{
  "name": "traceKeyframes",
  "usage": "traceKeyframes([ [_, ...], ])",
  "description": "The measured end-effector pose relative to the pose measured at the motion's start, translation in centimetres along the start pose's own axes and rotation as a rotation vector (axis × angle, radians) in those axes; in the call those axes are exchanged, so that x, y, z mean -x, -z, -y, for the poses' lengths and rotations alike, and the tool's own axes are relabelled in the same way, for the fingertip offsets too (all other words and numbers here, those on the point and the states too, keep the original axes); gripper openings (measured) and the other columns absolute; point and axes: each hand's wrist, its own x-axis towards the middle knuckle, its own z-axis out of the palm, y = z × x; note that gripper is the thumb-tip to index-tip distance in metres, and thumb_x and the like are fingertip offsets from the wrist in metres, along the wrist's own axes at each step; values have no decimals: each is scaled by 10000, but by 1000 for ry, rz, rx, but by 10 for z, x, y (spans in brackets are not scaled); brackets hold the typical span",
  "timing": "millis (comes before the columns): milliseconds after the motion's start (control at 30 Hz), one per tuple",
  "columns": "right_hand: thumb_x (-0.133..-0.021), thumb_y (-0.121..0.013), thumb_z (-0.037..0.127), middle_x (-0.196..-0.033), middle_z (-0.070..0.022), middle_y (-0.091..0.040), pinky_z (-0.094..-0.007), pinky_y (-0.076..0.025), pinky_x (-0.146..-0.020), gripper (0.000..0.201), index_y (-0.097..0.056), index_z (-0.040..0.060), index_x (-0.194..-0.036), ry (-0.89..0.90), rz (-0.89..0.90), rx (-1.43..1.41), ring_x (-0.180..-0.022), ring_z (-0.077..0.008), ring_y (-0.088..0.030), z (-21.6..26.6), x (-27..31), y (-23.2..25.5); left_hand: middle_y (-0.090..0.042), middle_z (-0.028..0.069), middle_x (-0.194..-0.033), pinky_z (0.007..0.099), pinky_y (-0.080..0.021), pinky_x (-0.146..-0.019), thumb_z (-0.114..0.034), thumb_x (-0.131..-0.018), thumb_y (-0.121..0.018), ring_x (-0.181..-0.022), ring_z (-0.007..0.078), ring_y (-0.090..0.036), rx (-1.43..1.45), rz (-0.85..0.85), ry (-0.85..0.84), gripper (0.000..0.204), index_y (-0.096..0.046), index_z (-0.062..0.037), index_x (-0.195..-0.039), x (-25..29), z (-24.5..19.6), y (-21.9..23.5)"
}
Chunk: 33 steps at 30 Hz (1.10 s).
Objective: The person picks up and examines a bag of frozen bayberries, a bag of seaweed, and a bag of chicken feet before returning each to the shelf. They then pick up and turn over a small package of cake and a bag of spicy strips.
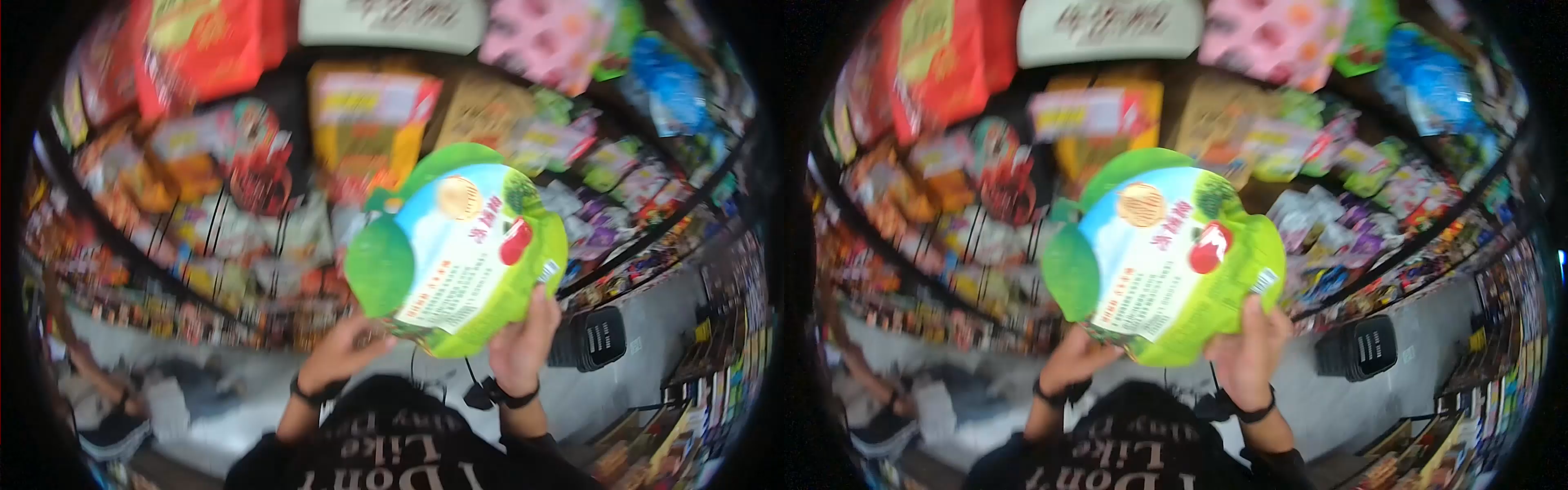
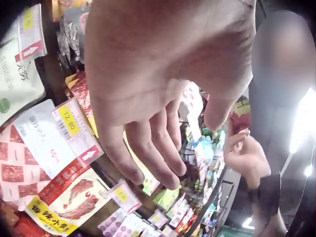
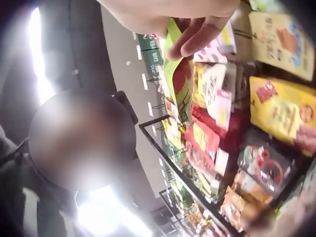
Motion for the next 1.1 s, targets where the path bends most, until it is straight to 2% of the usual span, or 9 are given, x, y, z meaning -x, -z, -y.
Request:
traceKeyframes([
  [33,-1043,-449,257,-1108,-75,-675,-241,-487,-541,328,-529,28,-1263,-79,15,-9,-747,-113,-655,-18,9,-4,-641,93,-1195,330,-479,-927,-144,-874,-727,-1082,181,-598,118,-38,-49,385,-609,2,-1211,15,-8,-2],
  [67,-1042,-452,247,-1093,-73,-680,-225,-464,-476,315,-537,32,-1255,-158,29,-17,-698,-103,-652,-36,17,-7,-638,118,-1224,342,-474,-941,-166,-811,-787,-1109,208,-595,-324,-38,-204,520,-584,4,-1259,26,2,11],
  [133,-1041,-456,230,-1094,-73,-679,-218,-414,-404,297,-544,39,-1251,-279,139,-57,-679,-100,-641,-65,29,-7,-617,134,-1270,358,-467,-956,-202,-755,-830,-1119,250,-599,-80,-45,-127,636,-559,-3,-1295,44,4,13],
  [267,-1038,-460,213,-1098,-87,-664,-245,-472,-451,276,-550,19,-1213,-334,67,-72,-790,-137,-655,-84,36,-20,-561,105,-1354,348,-456,-972,-222,-786,-811,-1149,214,-576,-424,-177,-437,694,-493,-7,-1364,42,15,10],
  [367,-1008,-513,160,-1052,-101,-656,-266,-497,-438,271,-523,-12,-1217,-328,-2,-40,-762,-159,-657,-86,39,-31,-487,103,-1416,354,-406,-1022,-253,-849,-741,-1237,201,-495,-478,-174,-329,711,-403,2,-1420,56,26,15],
  [433,-979,-558,136,-1118,-109,-633,-278,-505,-434,322,-489,-10,-1258,-360,64,-65,-830,-170,-658,-87,39,-28,-427,111,-1461,363,-347,-1073,-318,-922,-646,-1308,206,-420,-22,-125,-289,702,-333,11,-1457,55,27,13],
  [567,-862,-676,60,-1196,-115,-608,-303,-549,-678,504,-455,-8,-1310,-385,240,22,-948,-177,-642,-94,47,-16,-423,136,-1462,368,-325,-1092,-437,-982,-527,-1323,227,-407,350,-110,-326,702,-320,33,-1461,65,34,14],
  [733,-778,-734,40,-1217,-114,-606,-308,-462,-930,636,-440,-24,-1339,-387,357,135,-1046,-164,-605,-96,45,-12,-508,142,-1388,367,-372,-1056,-364,-984,-542,-1266,234,-473,309,-117,-176,601,-417,53,-1398,70,10,18],
  [1100,-837,-696,225,-1149,-108,-645,-312,-453,-900,495,-548,-49,-1223,-360,328,93,-1014,-164,-604,-102,43,-7,-497,150,-1397,373,-368,-1064,-231,-962,-556,-1271,237,-472,466,-201,-156,559,-390,56,-1412,70,1,18],
])
